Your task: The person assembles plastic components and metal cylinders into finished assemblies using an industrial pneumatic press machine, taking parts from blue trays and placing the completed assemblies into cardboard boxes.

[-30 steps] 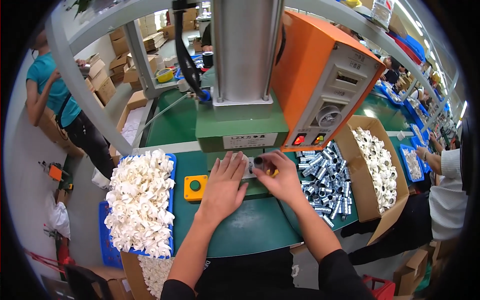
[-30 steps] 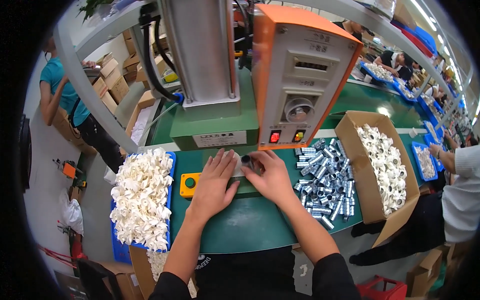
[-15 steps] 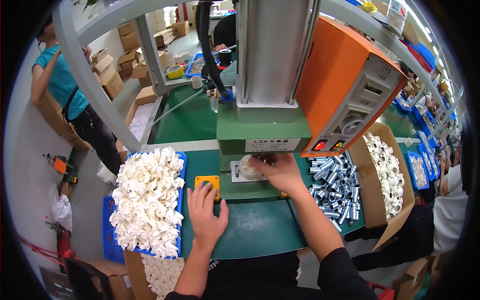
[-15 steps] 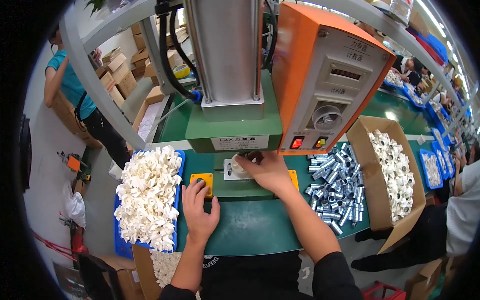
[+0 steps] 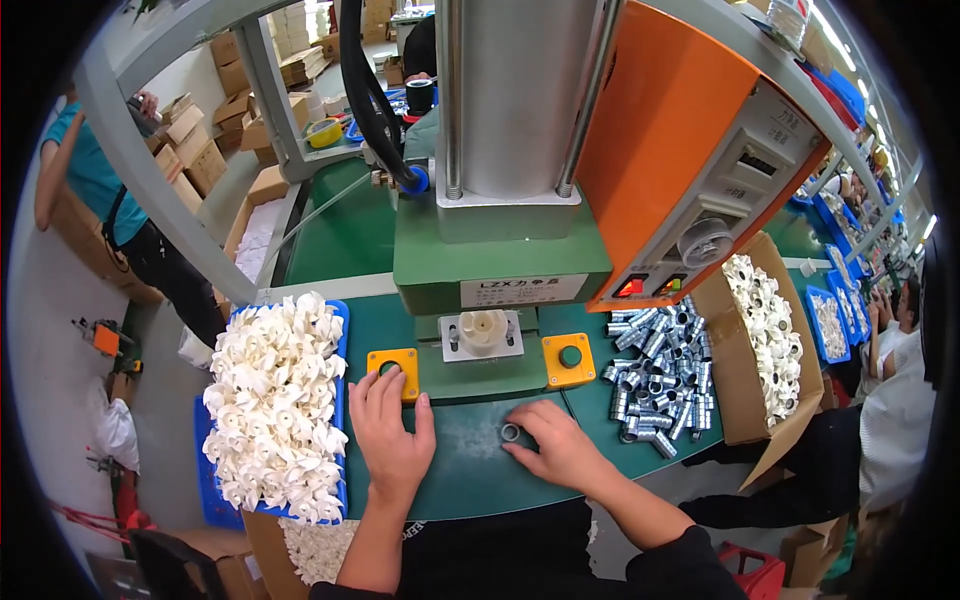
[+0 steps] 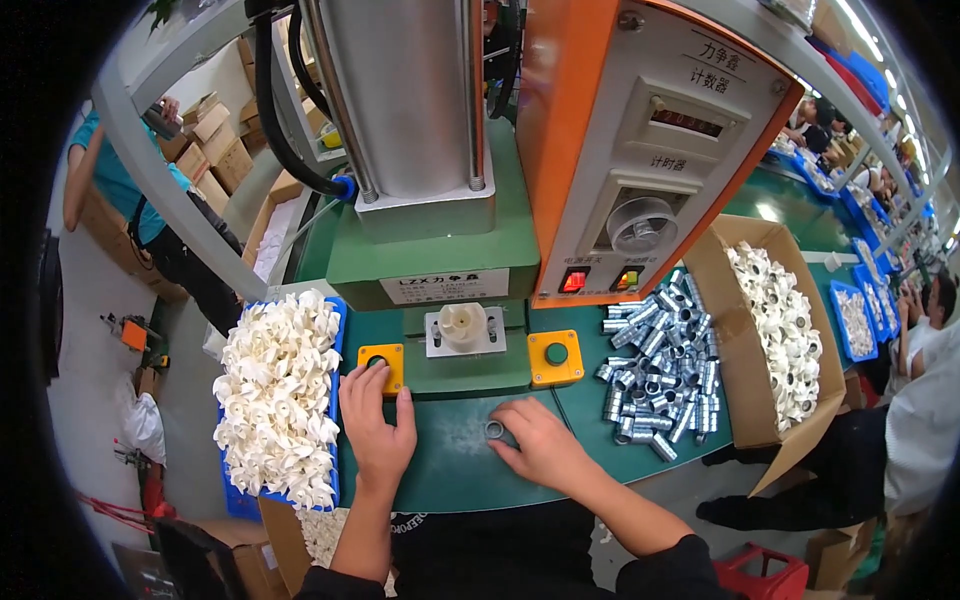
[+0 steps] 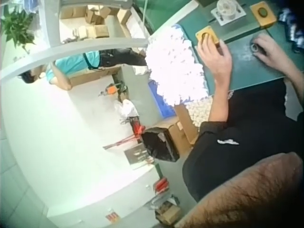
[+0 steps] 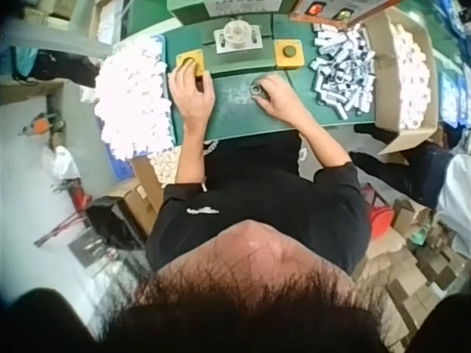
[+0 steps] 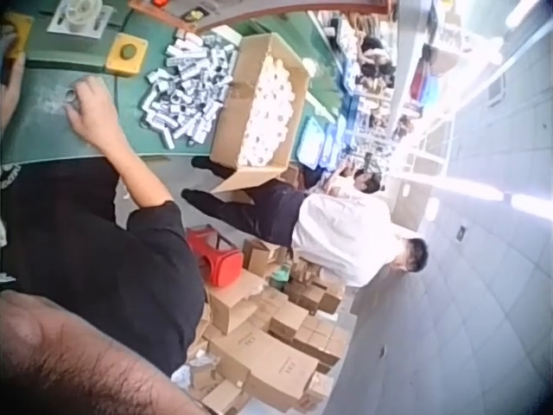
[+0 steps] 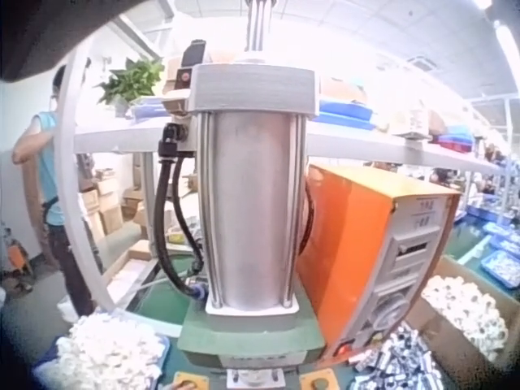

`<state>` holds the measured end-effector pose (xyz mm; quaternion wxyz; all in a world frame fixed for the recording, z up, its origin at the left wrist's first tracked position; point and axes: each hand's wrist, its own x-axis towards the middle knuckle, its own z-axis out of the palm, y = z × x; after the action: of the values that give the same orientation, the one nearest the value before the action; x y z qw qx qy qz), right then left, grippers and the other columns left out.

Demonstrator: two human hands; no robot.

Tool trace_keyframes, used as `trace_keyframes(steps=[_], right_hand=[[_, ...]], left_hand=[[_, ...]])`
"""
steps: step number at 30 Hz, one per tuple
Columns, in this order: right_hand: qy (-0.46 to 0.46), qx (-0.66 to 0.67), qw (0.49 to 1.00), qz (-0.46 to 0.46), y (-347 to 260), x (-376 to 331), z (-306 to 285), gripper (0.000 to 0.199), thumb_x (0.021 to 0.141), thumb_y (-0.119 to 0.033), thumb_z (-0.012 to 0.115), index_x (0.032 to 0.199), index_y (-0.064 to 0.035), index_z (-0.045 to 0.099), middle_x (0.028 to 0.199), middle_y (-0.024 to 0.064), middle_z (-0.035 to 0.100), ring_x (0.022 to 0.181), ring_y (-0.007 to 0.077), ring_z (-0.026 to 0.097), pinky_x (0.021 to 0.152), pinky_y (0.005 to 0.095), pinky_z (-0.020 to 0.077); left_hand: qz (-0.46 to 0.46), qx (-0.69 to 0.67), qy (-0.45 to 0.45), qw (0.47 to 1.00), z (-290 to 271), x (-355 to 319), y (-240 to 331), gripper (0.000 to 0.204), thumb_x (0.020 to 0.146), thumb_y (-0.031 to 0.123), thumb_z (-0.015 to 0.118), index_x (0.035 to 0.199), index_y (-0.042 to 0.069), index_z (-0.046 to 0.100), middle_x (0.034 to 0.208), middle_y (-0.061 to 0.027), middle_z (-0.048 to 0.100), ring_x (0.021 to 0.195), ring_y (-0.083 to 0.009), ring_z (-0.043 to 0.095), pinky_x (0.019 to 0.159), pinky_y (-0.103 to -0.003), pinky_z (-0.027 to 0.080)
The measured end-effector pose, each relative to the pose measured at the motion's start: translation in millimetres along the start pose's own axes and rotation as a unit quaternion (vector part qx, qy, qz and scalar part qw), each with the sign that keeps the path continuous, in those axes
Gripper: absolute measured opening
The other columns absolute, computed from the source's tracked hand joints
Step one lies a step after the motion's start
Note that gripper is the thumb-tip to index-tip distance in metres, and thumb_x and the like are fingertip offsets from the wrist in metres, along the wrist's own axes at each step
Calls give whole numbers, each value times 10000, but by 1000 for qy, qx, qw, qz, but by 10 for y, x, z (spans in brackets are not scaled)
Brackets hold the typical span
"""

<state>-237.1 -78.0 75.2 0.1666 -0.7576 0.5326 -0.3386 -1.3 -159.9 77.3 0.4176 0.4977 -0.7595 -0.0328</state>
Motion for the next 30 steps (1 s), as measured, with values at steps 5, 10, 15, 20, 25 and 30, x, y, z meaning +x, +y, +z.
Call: trace_keyframes(steps=[5,10,15,20,25,30], right_hand=[[124,259,956,59,-221,427,-219,583,838,-131,820,1345,-6,560,1227,129,660,967,247,643,794,332,518],[73,768,635,37,-157,1045,-266,580,1031,-370,534,1528,-97,414,1475,195,540,920,245,616,770,320,473],[76,737,669,62,-101,846,-253,632,1017,-443,524,1551,-124,412,1536,213,497,945,246,630,777,322,479],[235,100,967,23,104,461,-471,583,933,-333,703,1393,-4,560,1443,228,538,1160,338,620,979,421,499],[157,-258,952,42,282,227,-435,461,849,-303,788,1184,-4,679,1391,216,574,1320,444,513,1098,521,420],[151,-251,955,46,285,178,-403,372,864,-254,791,1114,4,697,1358,197,611,1380,457,472,1115,544,407]], left_hand=[[-11,3,8,1000,-10,-27,-11,369,882,129,735,1208,-23,652,1275,-166,659,1261,-426,549,1153,-607,361],[-9,-5,10,1000,29,-31,-24,331,880,129,735,1175,-5,664,1276,-147,665,1267,-414,551,1150,-606,361],[-17,-10,6,1000,17,-40,-11,317,884,133,732,1168,7,669,1281,-137,665,1269,-405,554,1148,-606,364],[-12,3,11,1000,-2,-37,-32,329,879,136,737,1173,4,670,1285,-137,662,1267,-407,556,1143,-616,367],[-15,7,16,1000,19,-21,-41,341,873,137,742,1177,0,669,1281,-134,667,1267,-397,558,1141,-612,371],[-12,0,17,1000,12,-20,-10,344,867,139,746,1172,-2,668,1279,-133,671,1262,-391,568,1141,-597,375]])
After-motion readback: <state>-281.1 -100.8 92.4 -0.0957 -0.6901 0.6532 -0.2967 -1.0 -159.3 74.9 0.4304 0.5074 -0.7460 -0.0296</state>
